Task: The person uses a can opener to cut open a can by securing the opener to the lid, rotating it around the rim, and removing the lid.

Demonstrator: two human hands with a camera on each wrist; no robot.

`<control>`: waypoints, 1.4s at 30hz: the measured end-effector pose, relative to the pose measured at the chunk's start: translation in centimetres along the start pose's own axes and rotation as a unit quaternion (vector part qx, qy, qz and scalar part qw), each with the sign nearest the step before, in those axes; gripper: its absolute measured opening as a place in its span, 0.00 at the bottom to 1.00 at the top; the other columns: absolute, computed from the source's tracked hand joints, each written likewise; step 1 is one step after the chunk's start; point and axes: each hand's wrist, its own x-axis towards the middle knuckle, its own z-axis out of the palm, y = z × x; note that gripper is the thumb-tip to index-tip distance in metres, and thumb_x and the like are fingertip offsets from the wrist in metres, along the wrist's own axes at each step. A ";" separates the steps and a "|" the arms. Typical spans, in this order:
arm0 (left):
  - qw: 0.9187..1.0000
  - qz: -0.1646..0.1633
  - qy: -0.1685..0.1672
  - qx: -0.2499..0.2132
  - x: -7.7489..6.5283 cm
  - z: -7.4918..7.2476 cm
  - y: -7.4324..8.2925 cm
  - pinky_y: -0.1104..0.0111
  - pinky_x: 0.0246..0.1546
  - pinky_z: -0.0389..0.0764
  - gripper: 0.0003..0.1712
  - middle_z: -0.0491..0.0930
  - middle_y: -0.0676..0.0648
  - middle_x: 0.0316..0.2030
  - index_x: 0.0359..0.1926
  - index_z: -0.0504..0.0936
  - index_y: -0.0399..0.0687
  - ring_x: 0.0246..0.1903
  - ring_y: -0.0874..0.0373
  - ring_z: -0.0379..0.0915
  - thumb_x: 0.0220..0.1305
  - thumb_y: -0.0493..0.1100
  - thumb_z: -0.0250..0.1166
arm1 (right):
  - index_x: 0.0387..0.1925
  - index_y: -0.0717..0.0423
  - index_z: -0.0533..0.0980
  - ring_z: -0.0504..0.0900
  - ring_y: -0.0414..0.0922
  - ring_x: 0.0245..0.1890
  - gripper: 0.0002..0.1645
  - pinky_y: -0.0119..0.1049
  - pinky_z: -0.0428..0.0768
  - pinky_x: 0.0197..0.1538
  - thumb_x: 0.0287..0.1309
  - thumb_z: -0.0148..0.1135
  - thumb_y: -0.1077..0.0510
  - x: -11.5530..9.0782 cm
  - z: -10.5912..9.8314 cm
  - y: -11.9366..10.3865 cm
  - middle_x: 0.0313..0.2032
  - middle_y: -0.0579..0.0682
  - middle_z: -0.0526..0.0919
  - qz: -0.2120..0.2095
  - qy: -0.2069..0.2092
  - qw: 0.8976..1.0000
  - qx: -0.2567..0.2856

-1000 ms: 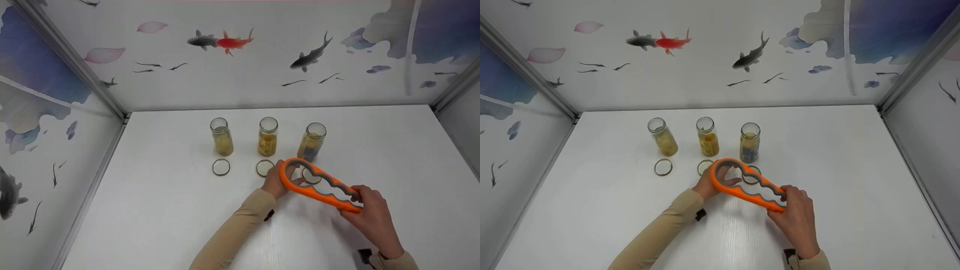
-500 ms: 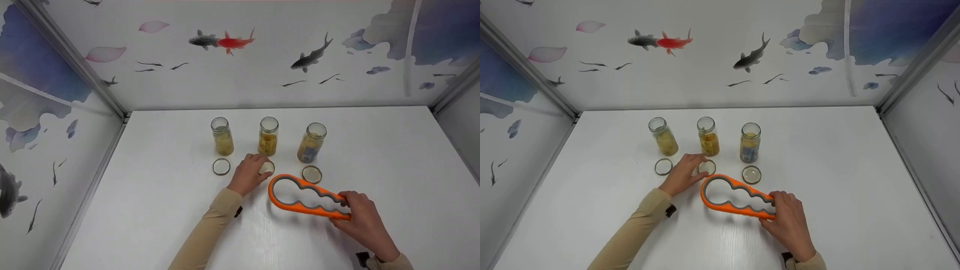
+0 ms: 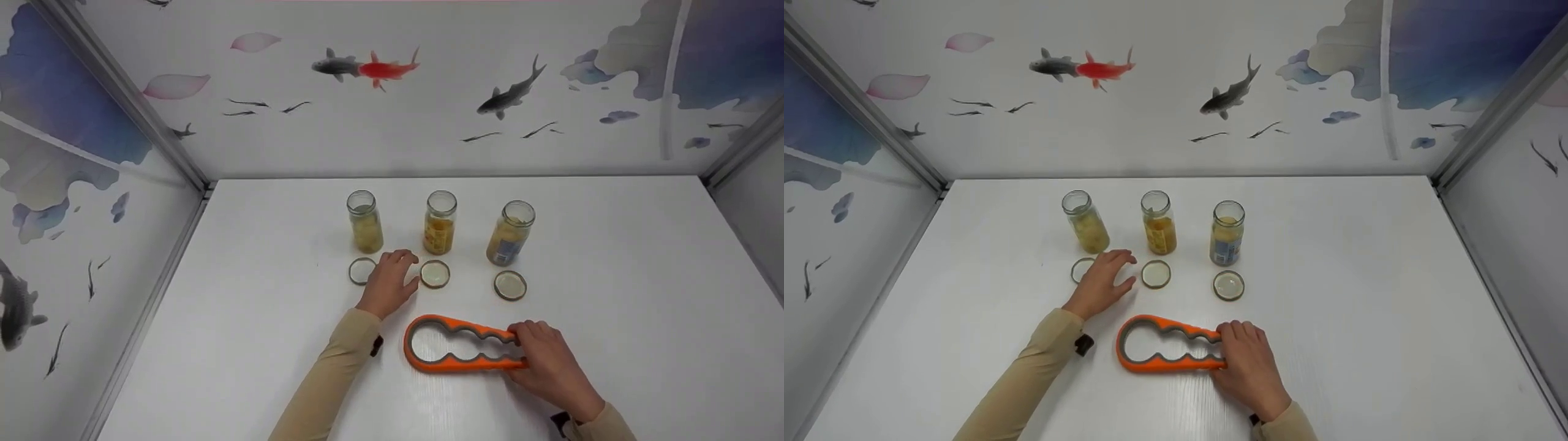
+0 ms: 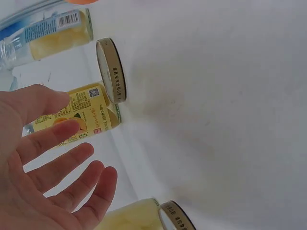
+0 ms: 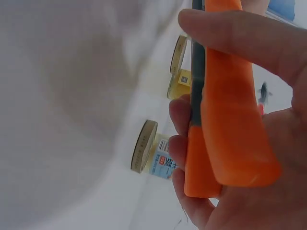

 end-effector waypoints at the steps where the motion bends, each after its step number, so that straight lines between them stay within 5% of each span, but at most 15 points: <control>1: 1.000 -0.004 -0.004 0.000 0.0 0.1 -0.1 0.56 0.45 0.77 0.14 0.76 0.42 0.51 0.48 0.78 0.42 0.50 0.45 0.71 0.62 0.38 0.66 | 0.43 0.57 0.74 0.69 0.44 0.35 0.31 0.49 0.70 0.48 0.33 0.80 0.63 0.1 0.2 -0.1 0.32 0.45 0.75 -0.006 0.003 1.000 -0.001; 17: 0.999 -0.012 -0.034 0.005 0.2 -0.6 0.0 0.56 0.47 0.76 0.15 0.76 0.42 0.51 0.50 0.78 0.41 0.50 0.45 0.72 0.63 0.39 0.65 | 0.44 0.61 0.75 0.71 0.48 0.36 0.31 0.49 0.73 0.42 0.34 0.80 0.63 3.0 1.8 -0.5 0.36 0.49 0.75 -0.078 0.020 0.996 0.023; 36: 0.995 -0.048 -0.084 -0.003 -0.5 -0.8 -0.5 0.52 0.48 0.74 0.16 0.76 0.41 0.52 0.52 0.77 0.42 0.51 0.43 0.71 0.65 0.41 0.63 | 0.47 0.62 0.77 0.72 0.53 0.44 0.30 0.51 0.72 0.48 0.38 0.78 0.63 4.9 2.2 -0.1 0.44 0.53 0.74 -0.080 -0.002 0.995 0.061; 42: 0.994 -0.053 -0.090 -0.011 -0.9 -1.1 -0.6 0.51 0.49 0.74 0.16 0.75 0.41 0.52 0.52 0.77 0.42 0.51 0.43 0.71 0.65 0.41 0.63 | 0.56 0.62 0.74 0.69 0.58 0.56 0.37 0.59 0.67 0.55 0.41 0.78 0.60 4.8 1.9 0.2 0.55 0.57 0.73 -0.069 -0.033 0.993 0.093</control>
